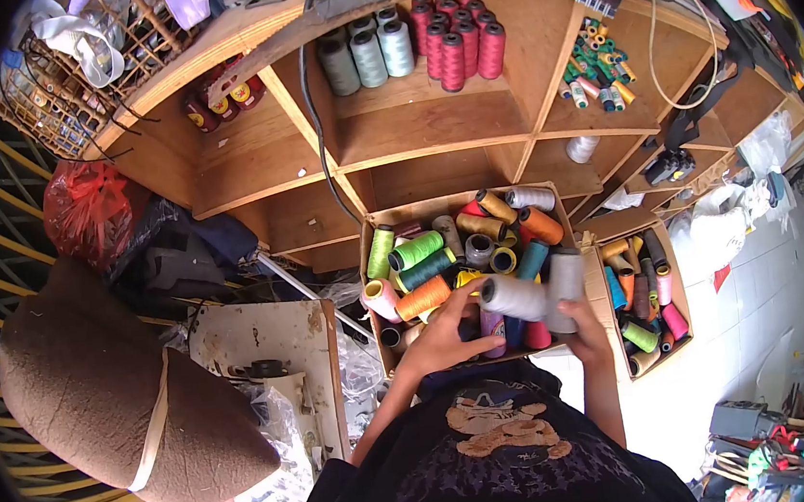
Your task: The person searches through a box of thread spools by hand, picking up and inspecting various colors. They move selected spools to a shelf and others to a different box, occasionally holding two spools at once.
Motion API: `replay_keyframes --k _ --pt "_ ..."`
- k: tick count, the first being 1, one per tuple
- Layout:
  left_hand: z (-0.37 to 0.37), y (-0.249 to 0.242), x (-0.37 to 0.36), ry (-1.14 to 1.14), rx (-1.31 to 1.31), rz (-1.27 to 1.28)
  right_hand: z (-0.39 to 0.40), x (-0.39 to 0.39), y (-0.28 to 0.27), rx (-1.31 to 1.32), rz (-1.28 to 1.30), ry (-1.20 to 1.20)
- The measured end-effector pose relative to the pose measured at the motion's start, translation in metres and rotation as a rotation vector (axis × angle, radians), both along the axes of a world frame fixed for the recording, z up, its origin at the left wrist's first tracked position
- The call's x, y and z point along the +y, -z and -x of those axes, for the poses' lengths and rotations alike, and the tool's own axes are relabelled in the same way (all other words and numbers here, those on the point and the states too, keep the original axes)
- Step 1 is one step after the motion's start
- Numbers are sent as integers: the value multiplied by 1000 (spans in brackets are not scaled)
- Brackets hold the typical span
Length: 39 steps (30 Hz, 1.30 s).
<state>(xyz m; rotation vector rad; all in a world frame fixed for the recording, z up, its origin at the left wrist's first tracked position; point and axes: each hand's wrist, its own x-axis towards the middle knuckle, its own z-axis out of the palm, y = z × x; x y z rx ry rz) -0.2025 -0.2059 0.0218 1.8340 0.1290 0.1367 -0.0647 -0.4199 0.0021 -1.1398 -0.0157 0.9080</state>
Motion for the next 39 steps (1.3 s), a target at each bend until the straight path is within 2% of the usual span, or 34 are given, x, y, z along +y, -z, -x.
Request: replay_keyframes --k 1,4,7,9,12,16,19,22,26,30,34,39 --pt "-5 5 -5 -42 -65 136 4 7 4 66 -33 -91" --pt "-13 26 -11 -147 -188 479 19 27 7 6 -6 -189" --pt "-7 30 -4 -188 -149 602 15 27 10 16 11 -283" --pt "0 38 -2 -302 -128 614 13 27 7 32 -44 -301" --pt "4 38 -3 -476 -56 832 12 27 -5 31 -102 -301" --pt "5 32 4 -429 -70 1063 12 23 3 -36 -101 -300" --pt "8 19 3 -424 20 1068 14 21 6 -32 -64 -305" --pt "10 30 6 -308 33 1102 17 25 -1 -79 -49 -318" --pt "5 30 -5 -264 -39 1119 20 31 -8 -159 21 -371" --pt "1 29 -11 -267 18 1013 23 32 -8 -190 86 -418" --pt "-3 28 -14 -296 72 884 26 34 -2 -195 37 -398" --pt "-2 34 -13 -271 50 850 23 34 5 -236 34 -399"
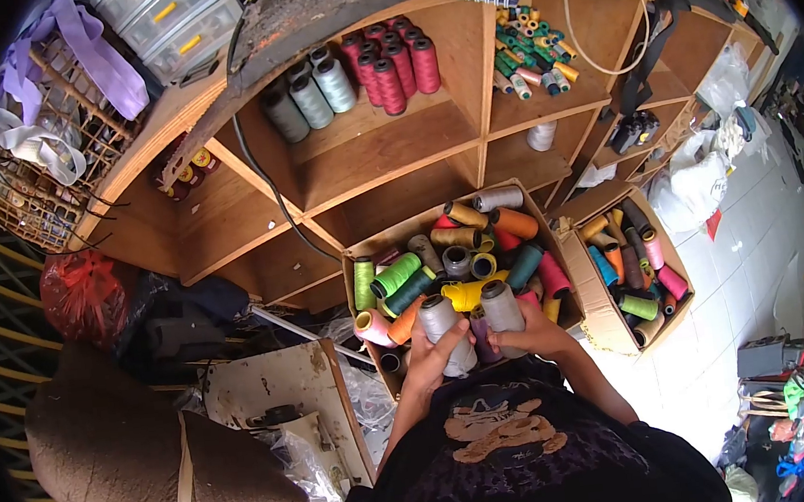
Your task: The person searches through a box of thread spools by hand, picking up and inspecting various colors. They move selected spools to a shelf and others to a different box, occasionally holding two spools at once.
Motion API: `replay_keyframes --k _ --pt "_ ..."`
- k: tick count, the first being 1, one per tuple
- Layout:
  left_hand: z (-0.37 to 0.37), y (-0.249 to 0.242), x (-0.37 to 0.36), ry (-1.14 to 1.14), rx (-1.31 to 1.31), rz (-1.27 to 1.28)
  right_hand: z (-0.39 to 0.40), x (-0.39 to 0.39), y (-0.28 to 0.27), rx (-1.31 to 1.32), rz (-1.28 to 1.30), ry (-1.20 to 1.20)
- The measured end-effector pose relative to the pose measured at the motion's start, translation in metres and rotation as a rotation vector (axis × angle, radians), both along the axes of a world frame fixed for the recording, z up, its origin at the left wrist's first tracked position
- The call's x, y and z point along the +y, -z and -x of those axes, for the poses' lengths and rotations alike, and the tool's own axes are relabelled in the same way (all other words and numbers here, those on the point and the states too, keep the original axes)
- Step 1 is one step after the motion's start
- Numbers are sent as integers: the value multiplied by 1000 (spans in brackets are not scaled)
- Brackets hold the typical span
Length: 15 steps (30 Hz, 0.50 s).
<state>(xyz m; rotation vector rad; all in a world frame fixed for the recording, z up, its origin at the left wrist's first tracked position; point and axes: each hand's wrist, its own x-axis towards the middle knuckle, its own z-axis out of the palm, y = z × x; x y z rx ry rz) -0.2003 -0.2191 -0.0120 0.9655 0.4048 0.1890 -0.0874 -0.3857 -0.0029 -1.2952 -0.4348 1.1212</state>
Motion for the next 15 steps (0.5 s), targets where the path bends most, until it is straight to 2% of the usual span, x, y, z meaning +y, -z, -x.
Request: replay_keyframes --k 6,12,15 --pt "-1 -3 2 15 -25 34 0 1 -3 -53 -37 -34" --pt "-1 -5 5 -3 -65 33 1 4 -8 -7 30 -38" --pt "1 1 7 -8 -52 68 3 6 -19 44 65 42"
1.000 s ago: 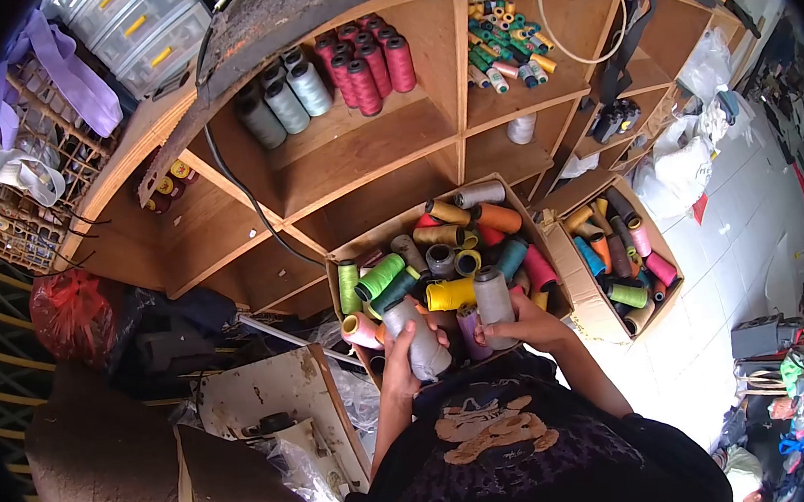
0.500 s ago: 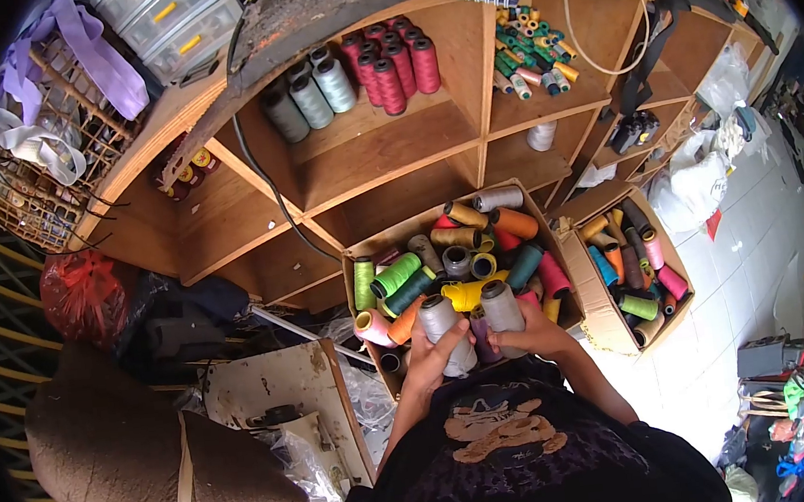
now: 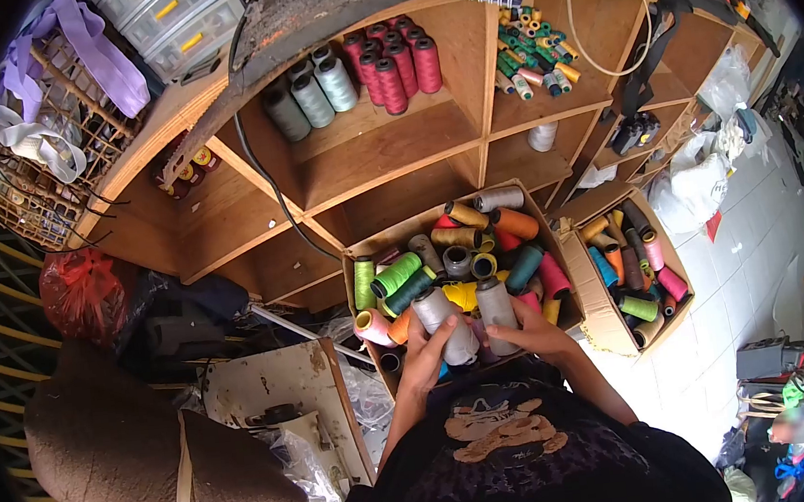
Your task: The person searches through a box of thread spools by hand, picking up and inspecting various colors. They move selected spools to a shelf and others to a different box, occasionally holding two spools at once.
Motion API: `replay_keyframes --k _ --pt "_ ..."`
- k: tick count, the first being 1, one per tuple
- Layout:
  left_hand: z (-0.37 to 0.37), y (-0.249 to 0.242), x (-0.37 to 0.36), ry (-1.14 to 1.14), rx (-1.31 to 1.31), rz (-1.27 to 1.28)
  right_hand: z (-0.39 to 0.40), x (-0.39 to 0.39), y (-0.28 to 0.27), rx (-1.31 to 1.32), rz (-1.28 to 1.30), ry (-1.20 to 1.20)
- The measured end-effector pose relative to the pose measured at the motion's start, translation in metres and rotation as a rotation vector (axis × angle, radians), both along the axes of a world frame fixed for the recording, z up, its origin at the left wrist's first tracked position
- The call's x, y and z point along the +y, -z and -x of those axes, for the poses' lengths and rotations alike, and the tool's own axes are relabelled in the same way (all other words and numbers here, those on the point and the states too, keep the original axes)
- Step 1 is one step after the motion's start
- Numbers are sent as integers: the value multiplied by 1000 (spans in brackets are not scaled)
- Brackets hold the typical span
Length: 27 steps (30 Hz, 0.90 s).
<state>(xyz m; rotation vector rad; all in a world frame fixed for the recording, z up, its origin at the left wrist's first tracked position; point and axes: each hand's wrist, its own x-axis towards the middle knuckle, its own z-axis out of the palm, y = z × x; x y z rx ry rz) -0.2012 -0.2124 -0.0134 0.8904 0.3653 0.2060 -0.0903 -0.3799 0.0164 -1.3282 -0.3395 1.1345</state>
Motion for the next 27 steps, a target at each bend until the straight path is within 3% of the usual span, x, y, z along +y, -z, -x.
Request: replay_keyframes --k 5,14,21,27 --pt "1 6 1 28 -19 92 -1 -2 24 -28 -60 11" --pt "-3 11 -9 142 12 -124 -7 -10 23 -249 83 -131" --pt "-5 26 -8 330 83 -275 -10 -7 2 -352 -51 -93" --pt "3 13 1 450 61 -165 -11 -11 38 -409 -54 91"
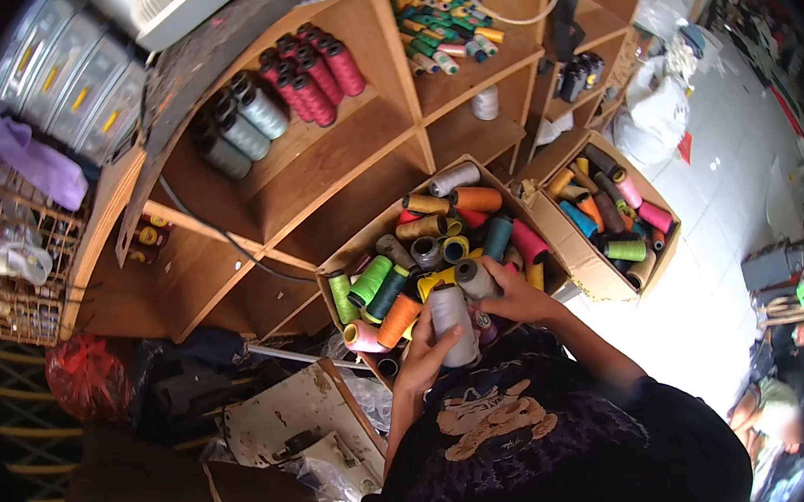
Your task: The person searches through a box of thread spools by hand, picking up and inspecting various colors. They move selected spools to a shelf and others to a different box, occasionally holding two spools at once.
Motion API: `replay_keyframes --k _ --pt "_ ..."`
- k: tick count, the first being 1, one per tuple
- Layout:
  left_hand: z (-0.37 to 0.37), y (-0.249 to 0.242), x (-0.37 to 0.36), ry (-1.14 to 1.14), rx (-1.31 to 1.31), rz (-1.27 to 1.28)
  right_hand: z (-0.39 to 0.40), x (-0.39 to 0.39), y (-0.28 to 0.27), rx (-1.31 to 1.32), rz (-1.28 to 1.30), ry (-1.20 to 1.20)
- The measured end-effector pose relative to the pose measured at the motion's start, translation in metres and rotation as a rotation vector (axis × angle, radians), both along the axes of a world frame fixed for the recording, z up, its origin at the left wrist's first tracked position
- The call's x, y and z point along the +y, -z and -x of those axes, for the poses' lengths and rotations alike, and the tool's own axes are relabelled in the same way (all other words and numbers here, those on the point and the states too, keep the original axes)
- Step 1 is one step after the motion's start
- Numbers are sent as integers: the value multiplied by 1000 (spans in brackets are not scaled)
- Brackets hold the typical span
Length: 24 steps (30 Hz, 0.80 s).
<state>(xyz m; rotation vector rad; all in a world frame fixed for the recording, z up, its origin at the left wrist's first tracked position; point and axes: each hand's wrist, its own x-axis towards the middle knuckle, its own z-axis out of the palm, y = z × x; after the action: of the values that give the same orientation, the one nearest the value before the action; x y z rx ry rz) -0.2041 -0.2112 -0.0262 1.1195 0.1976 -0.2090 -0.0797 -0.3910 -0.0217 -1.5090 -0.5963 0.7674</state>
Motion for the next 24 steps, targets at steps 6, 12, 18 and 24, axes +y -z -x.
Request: replay_keyframes --k 6,12,18,24 --pt "2 -16 -12 -54 -2 124 12 -6 1 0 -3 64" --pt "-17 -5 -23 -324 -24 -136 28 -16 -4 -13 -38 -21" --pt "1 -8 -34 -88 50 -50 32 -24 0 138 -84 149" --pt "10 16 -50 -174 -43 42 34 -42 18 200 -63 99"
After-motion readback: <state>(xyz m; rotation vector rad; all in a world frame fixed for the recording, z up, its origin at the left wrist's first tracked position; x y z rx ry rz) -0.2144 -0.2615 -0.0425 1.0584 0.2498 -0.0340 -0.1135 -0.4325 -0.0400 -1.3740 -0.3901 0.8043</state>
